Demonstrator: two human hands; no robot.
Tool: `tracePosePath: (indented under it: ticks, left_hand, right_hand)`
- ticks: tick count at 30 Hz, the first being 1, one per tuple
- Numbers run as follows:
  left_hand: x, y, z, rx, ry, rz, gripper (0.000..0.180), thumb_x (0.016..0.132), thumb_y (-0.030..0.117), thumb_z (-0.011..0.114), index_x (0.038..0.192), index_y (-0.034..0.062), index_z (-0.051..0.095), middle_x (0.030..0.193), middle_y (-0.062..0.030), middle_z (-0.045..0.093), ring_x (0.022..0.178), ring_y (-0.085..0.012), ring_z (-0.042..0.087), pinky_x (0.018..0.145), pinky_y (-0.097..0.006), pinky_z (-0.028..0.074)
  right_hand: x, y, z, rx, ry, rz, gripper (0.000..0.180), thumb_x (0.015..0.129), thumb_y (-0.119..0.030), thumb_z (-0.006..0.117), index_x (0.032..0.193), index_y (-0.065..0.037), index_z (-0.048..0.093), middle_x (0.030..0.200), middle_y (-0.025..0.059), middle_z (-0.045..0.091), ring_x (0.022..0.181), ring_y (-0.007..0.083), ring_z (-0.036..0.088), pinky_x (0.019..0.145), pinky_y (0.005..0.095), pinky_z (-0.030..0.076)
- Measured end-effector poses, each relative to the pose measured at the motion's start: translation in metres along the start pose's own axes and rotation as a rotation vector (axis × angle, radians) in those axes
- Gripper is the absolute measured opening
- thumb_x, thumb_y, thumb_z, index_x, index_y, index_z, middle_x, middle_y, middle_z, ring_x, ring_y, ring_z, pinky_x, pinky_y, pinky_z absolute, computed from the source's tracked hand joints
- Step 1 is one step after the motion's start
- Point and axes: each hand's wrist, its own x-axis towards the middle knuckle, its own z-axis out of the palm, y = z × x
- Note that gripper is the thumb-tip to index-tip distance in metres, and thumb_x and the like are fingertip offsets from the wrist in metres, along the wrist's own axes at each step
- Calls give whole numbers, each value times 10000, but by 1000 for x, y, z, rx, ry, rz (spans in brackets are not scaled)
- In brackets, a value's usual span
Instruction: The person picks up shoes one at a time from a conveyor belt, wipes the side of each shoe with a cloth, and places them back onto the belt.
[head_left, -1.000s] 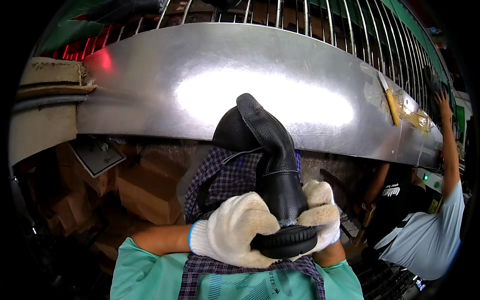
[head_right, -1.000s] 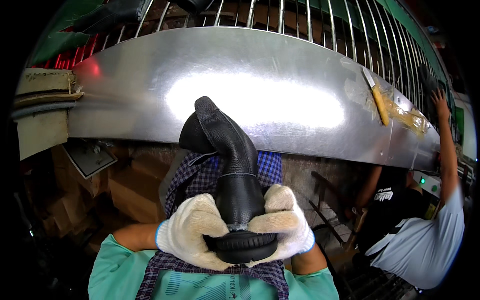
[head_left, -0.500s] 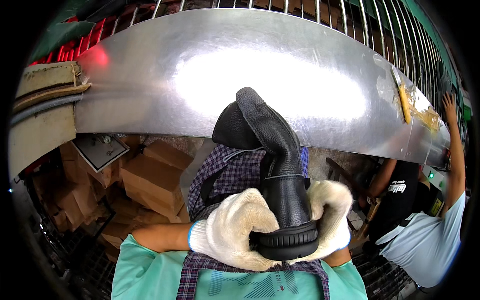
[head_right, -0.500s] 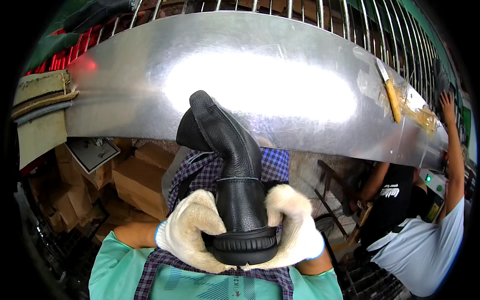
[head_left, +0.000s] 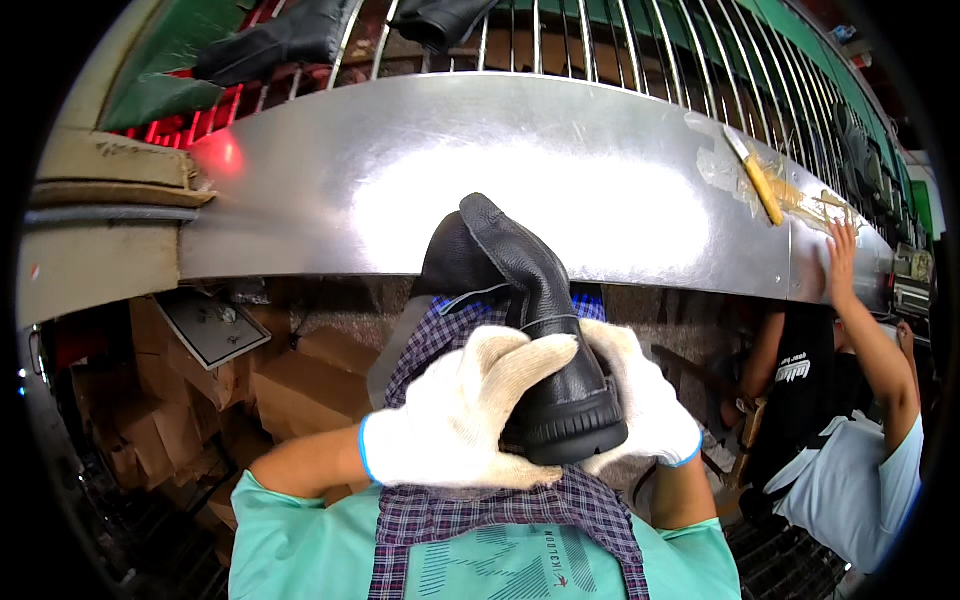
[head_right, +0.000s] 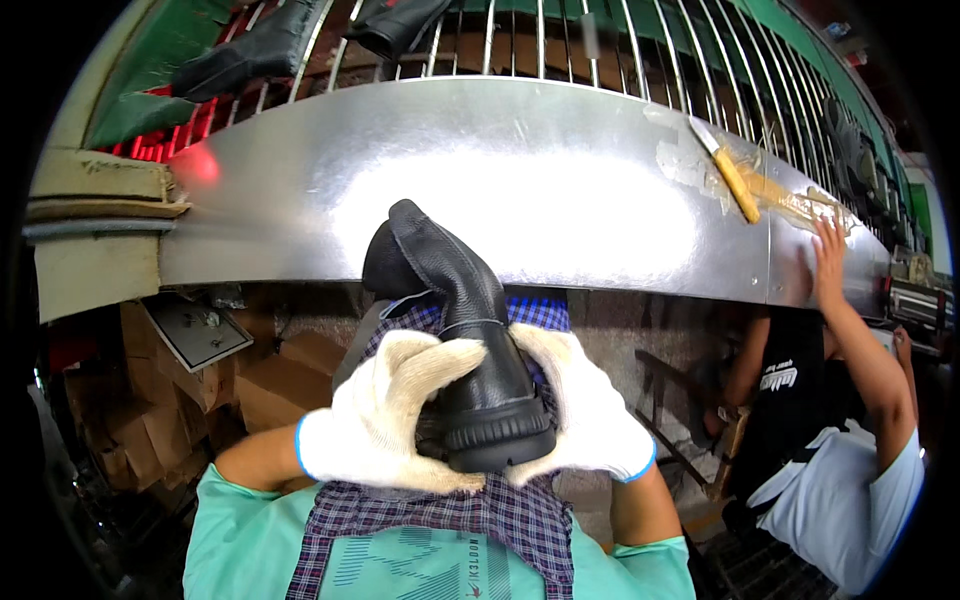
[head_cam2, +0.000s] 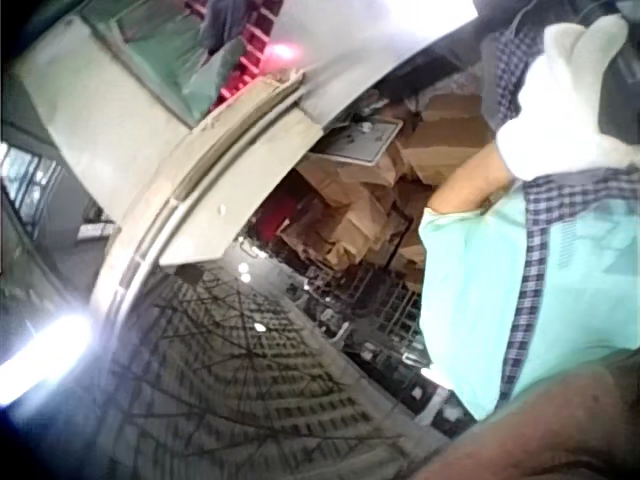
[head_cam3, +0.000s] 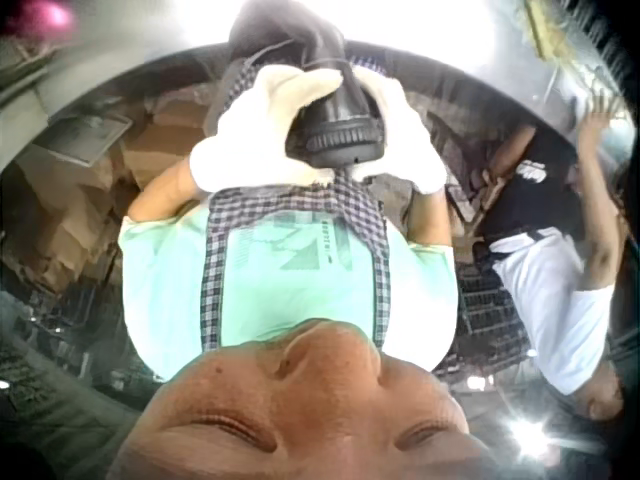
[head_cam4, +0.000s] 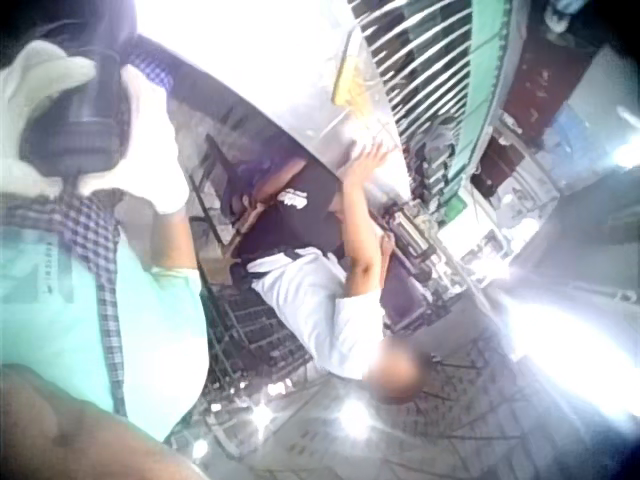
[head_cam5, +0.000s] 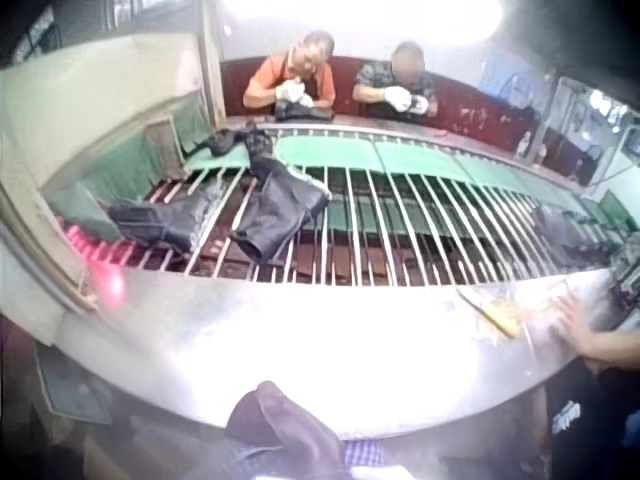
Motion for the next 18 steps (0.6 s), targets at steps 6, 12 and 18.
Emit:
tracePosePath:
  ticks: [6, 12, 18]
  left_hand:
    - [54, 2, -69, 520, -172, 397, 994, 582, 299, 966, 1455, 21, 579, 1419, -200, 604, 1360, -426, 552, 1147, -558, 478]
    - [79, 66, -94, 708, -621, 362, 532, 720, 399, 913, 1068, 69, 684, 993, -105, 745, 967, -339, 742, 882, -462, 597]
    - [61, 145, -139, 1070, -87, 552, 575, 694, 495, 911, 996, 68, 673, 769, -40, 680, 661, -209, 736, 582, -375, 592]
  right_hand:
    - [-7, 48, 55, 741, -53, 300, 1637, 401, -531, 1099, 1718, -46, 255, 1643, 207, 495, 1514, 343, 508, 1262, 492, 435]
    - [19, 11, 14, 419, -63, -69, 1086, 730, -507, 911, 1604, -25, 484, 1564, 245, 569, 1459, 371, 561, 1245, 493, 442]
    - [70, -37, -45, 779, 501, -510, 554, 1105, -356, 622, 1553, -48, 524, 1476, 216, 617, 1376, 342, 614, 1220, 498, 484]
